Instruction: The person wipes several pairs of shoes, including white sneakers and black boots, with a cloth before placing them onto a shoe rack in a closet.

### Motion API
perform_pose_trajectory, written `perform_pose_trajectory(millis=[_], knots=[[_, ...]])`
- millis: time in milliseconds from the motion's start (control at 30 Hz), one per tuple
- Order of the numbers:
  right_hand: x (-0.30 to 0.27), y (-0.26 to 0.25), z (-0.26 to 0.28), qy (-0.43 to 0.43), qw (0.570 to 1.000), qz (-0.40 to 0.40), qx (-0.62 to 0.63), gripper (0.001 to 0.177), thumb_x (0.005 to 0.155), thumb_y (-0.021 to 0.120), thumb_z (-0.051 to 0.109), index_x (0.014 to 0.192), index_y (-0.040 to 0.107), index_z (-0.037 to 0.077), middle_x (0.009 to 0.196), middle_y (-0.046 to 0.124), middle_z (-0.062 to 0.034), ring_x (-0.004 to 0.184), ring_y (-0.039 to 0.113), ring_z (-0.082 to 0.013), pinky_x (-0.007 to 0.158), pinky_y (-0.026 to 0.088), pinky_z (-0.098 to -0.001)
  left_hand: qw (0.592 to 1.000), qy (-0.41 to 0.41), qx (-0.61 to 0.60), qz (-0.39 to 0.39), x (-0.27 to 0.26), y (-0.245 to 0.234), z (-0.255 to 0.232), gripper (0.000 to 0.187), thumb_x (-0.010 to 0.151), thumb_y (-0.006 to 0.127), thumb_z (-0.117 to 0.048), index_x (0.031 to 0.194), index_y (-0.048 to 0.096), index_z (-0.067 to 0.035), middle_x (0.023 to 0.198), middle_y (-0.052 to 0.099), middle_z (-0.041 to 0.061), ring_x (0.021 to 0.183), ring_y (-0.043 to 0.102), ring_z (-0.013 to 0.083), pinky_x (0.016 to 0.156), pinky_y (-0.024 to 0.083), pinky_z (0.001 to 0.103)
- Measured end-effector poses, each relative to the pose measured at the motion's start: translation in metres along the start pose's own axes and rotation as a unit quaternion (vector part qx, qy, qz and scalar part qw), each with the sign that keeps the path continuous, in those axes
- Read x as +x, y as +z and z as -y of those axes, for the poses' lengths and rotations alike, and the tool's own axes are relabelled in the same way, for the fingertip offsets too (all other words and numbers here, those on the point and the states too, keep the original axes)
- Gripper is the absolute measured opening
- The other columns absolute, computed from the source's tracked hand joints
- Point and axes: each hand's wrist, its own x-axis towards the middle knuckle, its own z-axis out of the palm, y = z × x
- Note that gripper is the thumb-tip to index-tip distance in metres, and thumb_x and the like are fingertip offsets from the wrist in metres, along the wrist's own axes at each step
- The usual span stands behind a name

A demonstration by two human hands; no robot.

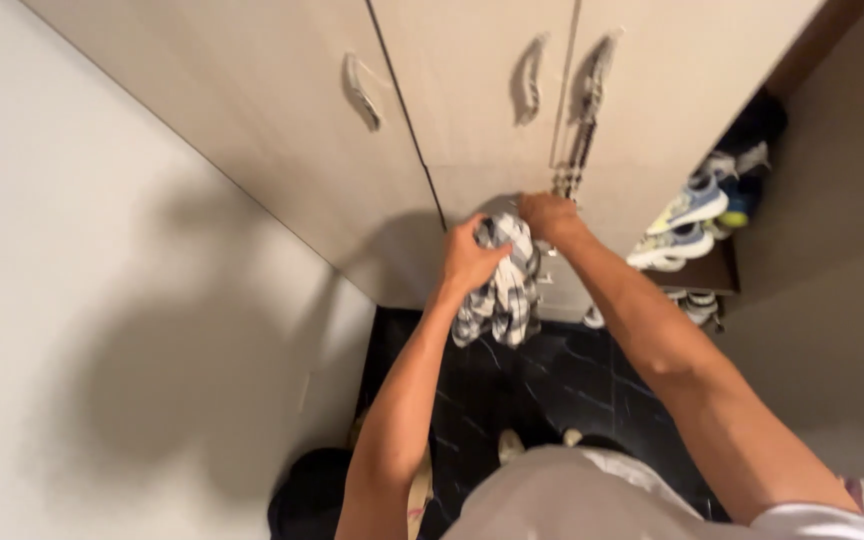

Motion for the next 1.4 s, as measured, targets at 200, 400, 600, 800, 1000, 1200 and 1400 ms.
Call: perform_pose_trajectory(millis=[200,400,600,800,1000,1200,1400], knots=[[-0.161,-0.033,-0.043,-0.214,0.664,0.029,0.716,0.083,0.095,0.047,0.072,0.155,0.043,0.016,0.162,0.039,-0.0180,0.147,0.039,-0.0403,0.118,0.030,-0.0630,0.997,0.013,-0.065,-0.036,-0.018,0.010,-0.082,0.050,0.069,0.085,-0.020,0.115,0.071,-0.005,0.108,0.075,0.019,0.109,0.071,0.0336,0.091,0.057,0.042],[-0.207,0.015,-0.080,-0.170,0.703,-0.268,0.637,0.024,0.077,0.091,0.006,0.098,0.078,0.010,0.084,0.077,-0.0046,0.083,0.067,-0.0105,0.077,0.055,-0.0317,0.997,-0.007,-0.069,0.023,0.025,0.037,-0.086,0.070,0.074,0.089,-0.037,0.132,0.059,-0.014,0.130,0.067,0.017,0.127,0.061,0.0352,0.108,0.048,0.046],[-0.220,-0.060,-0.139,-0.276,0.685,-0.476,0.477,0.046,0.079,0.088,0.010,0.120,0.069,0.002,0.138,0.049,-0.0183,0.132,0.048,-0.0341,0.119,0.033,-0.0468,0.930,0.230,-0.121,0.261,-0.023,0.065,-0.141,0.053,0.102,0.065,-0.039,0.140,0.060,-0.004,0.124,0.069,0.025,0.124,0.063,0.0367,0.108,0.048,0.052],[-0.231,-0.092,-0.197,-0.117,0.692,-0.448,0.554,0.071,0.074,0.088,0.000,0.132,0.049,0.011,0.111,0.056,-0.0073,0.105,0.056,-0.0223,0.097,0.044,-0.0376,0.942,0.116,-0.152,0.276,-0.011,0.156,-0.138,0.048,0.080,0.084,-0.016,0.125,0.069,-0.014,0.112,0.075,0.008,0.110,0.068,0.0169,0.092,0.055,0.039],[-0.258,-0.058,-0.267,-0.251,0.709,-0.206,0.626,0.104,0.077,0.077,0.049,0.158,0.031,0.003,0.165,0.030,-0.0238,0.151,0.024,-0.0342,0.124,0.017,-0.0567,0.937,0.102,-0.279,0.184,0.002,0.198,-0.206,0.070,0.088,0.066,0.001,0.151,0.036,0.009,0.147,0.044,0.040,0.142,0.040,0.0466,0.119,0.034,0.057],[-0.228,-0.067,-0.318,0.014,0.551,-0.307,0.776,0.025,0.097,0.075,0.032,0.101,0.060,0.012,0.098,0.055,-0.0019,0.093,0.048,-0.0155,0.082,0.036,-0.0344,0.917,0.373,-0.101,0.100,0.029,0.220,-0.285,0.075,0.089,0.060,0.012,0.158,0.041,-0.010,0.152,0.051,0.024,0.142,0.048,0.0425,0.121,0.039,0.048],[-0.252,-0.202,-0.345,-0.192,0.651,-0.397,0.618,0.049,0.088,0.079,0.032,0.128,0.062,0.009,0.118,0.062,-0.0045,0.104,0.058,-0.0205,0.094,0.052,-0.0452,0.830,0.550,0.086,0.028,0.006,0.285,-0.326,0.101,0.069,0.077,-0.014,0.160,0.036,-0.024,0.147,0.045,0.026,0.132,0.055,0.0497,0.113,0.048,0.055]])
